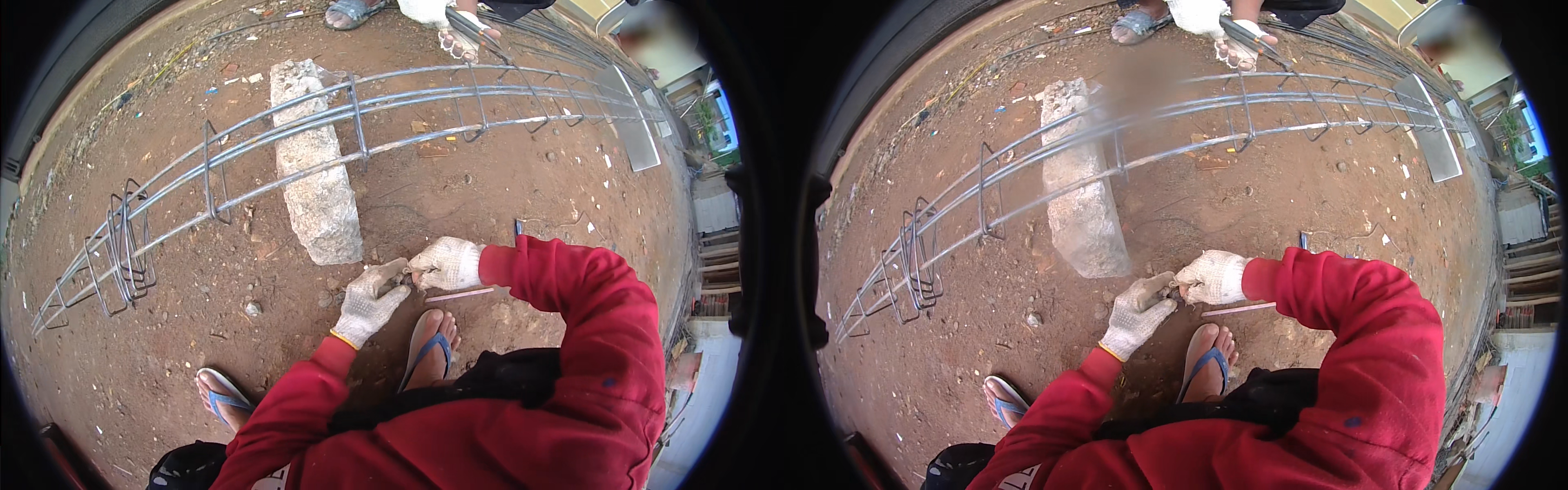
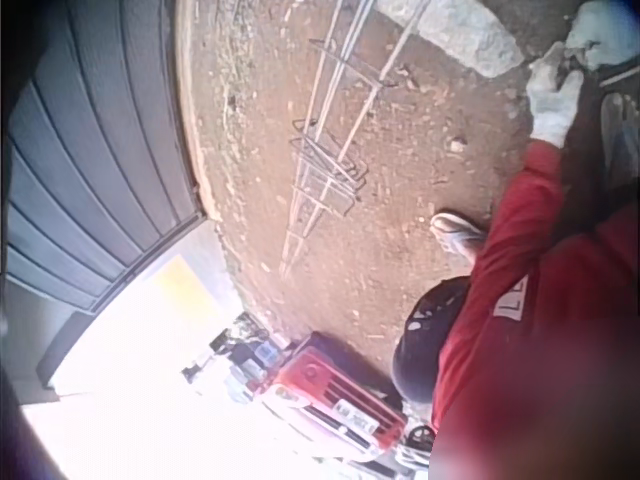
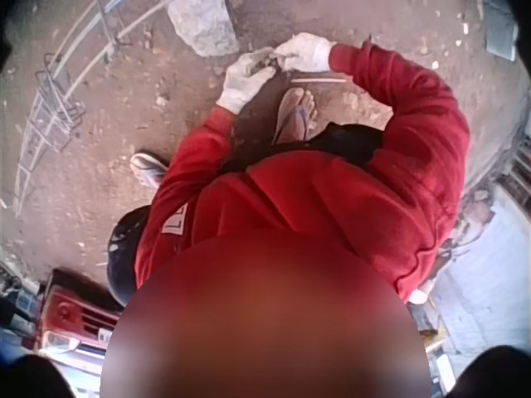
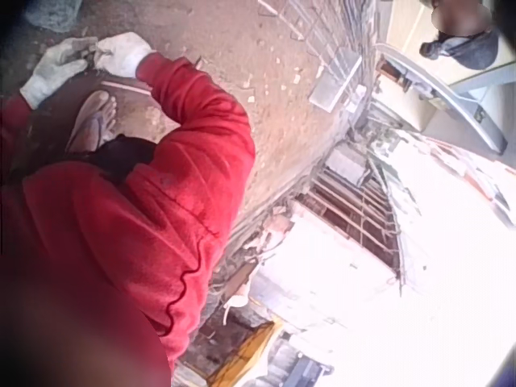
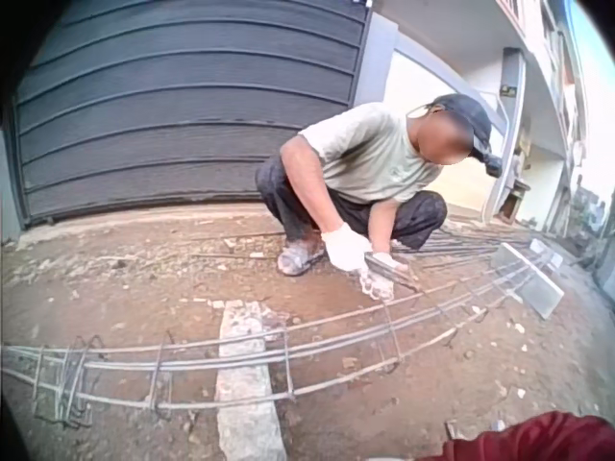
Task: The person assembles a rebar cage by tying intersecting steel bars with wire using pliers. They repeatedly measure spacing, wrap wire around intersections, twist it tight, and trim excess wire while working on a dirt surface next to a second worker.
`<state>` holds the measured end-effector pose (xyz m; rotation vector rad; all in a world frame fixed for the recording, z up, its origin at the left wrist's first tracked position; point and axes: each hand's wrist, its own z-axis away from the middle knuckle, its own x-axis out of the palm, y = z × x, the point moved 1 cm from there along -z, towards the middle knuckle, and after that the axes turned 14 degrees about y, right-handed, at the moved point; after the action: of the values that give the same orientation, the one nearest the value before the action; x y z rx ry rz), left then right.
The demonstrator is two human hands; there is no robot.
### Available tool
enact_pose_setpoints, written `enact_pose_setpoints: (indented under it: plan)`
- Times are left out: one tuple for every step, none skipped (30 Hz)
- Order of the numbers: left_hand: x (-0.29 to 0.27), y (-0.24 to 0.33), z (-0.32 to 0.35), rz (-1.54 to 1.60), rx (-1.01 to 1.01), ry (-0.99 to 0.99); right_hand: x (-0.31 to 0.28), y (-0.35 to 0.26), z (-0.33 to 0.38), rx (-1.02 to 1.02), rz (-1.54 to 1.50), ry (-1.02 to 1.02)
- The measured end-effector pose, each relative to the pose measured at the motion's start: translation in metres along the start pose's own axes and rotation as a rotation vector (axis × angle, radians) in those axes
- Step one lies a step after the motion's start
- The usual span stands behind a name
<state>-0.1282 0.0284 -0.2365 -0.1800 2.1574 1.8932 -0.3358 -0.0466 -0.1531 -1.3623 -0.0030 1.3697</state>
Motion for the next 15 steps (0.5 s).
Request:
enact_pose_setpoints:
  plan:
    - [0.006,-0.001,-0.001,0.366,-0.312,0.013,0.000,-0.004,0.000,0.001,0.059,0.027]
    - [0.008,-0.001,0.000,0.407,-0.298,0.075,0.000,-0.007,-0.001,0.019,0.113,0.040]
    - [0.011,-0.002,-0.001,0.425,-0.323,0.104,0.001,-0.010,-0.002,0.067,0.179,0.035]
    - [0.013,-0.003,0.000,0.443,-0.348,0.133,0.001,-0.013,-0.004,0.045,0.225,0.050]
    - [0.016,-0.005,0.001,0.483,-0.429,0.145,0.001,-0.015,-0.006,0.055,0.282,0.045]
    - [0.018,-0.006,0.003,0.524,-0.512,0.156,-0.001,-0.016,-0.008,0.052,0.328,0.055]
    - [0.020,-0.007,0.005,0.584,-0.593,0.179,-0.002,-0.017,-0.010,0.034,0.347,0.056]
    - [0.023,-0.007,0.007,0.662,-0.628,0.201,-0.004,-0.016,-0.011,0.043,0.310,0.074]
    - [0.026,-0.006,0.011,0.760,-0.661,0.237,-0.007,-0.015,-0.012,0.056,0.270,0.087]
    - [0.030,-0.004,0.014,0.886,-0.679,0.268,-0.010,-0.014,-0.013,0.084,0.230,0.076]
    - [0.034,-0.002,0.017,0.856,-0.724,0.235,-0.014,-0.013,-0.012,0.087,0.179,0.121]
    - [0.040,0.001,0.019,0.836,-0.794,0.196,-0.017,-0.012,-0.012,0.126,0.095,0.110]
    - [0.047,0.005,0.020,0.826,-0.818,0.140,-0.019,-0.012,-0.011,0.191,0.014,0.076]
    - [0.053,0.010,0.019,0.808,-0.782,0.094,-0.021,-0.013,-0.011,0.282,-0.070,0.039]
    - [0.060,0.014,0.017,0.772,-0.794,0.046,-0.021,-0.014,-0.010,0.372,-0.182,0.004]
